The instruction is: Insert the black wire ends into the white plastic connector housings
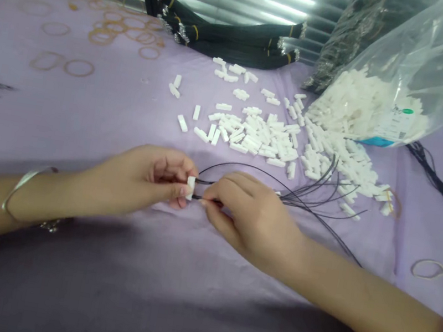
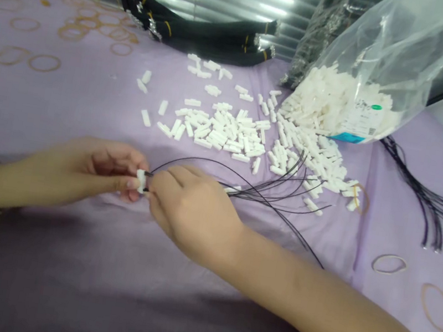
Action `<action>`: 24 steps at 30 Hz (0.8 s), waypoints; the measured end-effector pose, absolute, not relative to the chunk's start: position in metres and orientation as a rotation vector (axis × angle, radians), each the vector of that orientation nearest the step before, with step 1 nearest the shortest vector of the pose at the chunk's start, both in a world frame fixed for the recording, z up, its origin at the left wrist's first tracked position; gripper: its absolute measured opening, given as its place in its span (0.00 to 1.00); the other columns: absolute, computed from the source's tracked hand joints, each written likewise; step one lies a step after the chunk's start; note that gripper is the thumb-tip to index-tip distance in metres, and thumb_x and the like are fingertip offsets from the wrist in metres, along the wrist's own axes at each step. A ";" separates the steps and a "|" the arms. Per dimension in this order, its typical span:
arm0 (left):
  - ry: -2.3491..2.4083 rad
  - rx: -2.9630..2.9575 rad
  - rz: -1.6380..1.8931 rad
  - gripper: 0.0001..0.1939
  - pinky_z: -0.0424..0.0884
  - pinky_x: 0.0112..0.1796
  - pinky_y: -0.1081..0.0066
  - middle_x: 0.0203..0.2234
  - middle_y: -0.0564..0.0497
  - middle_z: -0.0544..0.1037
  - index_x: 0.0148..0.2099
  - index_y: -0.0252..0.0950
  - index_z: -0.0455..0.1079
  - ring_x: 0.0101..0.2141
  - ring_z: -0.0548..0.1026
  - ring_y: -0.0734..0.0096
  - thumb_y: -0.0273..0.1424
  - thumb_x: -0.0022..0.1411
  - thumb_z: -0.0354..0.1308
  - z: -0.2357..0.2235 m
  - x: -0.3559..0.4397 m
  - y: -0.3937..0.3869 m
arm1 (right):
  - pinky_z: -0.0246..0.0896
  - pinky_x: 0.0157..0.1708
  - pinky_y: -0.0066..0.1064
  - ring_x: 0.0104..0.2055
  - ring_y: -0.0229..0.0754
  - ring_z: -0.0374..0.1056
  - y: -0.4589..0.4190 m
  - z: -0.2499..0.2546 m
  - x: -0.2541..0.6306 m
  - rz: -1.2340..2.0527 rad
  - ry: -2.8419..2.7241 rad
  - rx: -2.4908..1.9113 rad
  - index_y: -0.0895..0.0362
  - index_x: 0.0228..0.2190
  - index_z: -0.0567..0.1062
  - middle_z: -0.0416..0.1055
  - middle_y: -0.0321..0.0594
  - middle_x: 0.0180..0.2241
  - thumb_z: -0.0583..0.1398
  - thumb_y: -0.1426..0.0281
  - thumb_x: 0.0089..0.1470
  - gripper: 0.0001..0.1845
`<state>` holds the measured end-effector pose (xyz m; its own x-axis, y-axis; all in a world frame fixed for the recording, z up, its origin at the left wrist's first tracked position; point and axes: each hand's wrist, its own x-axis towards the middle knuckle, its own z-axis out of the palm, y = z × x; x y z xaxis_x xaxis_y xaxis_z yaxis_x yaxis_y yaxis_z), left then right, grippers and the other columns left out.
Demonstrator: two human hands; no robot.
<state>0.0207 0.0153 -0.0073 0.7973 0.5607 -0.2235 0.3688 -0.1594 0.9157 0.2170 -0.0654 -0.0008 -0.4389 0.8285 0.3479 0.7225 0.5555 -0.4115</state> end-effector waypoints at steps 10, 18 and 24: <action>-0.029 2.848 0.314 0.22 0.72 0.34 0.64 0.32 0.38 0.81 0.40 0.31 0.75 0.31 0.76 0.58 0.20 0.66 0.38 0.012 0.013 -0.015 | 0.61 0.43 0.37 0.41 0.43 0.64 -0.032 -0.019 0.227 0.416 -2.320 -1.241 0.60 0.37 0.74 0.69 0.46 0.37 0.58 0.74 0.57 0.06; 0.617 2.097 0.246 0.05 0.71 0.31 0.74 0.30 0.51 0.78 0.40 0.37 0.69 0.31 0.76 0.70 0.30 0.62 0.54 0.003 0.015 -0.011 | 0.58 0.33 0.30 0.32 0.37 0.62 -0.049 0.009 0.232 0.326 -2.248 -1.210 0.58 0.32 0.67 0.67 0.38 0.30 0.52 0.75 0.60 0.05; 0.807 1.382 0.166 0.06 0.70 0.32 0.77 0.24 0.56 0.77 0.37 0.37 0.67 0.27 0.75 0.75 0.33 0.58 0.59 -0.001 0.023 0.003 | 0.55 0.24 0.27 0.24 0.34 0.59 -0.076 0.019 0.225 0.353 -2.243 -1.293 0.57 0.29 0.66 0.65 0.34 0.24 0.55 0.77 0.55 0.04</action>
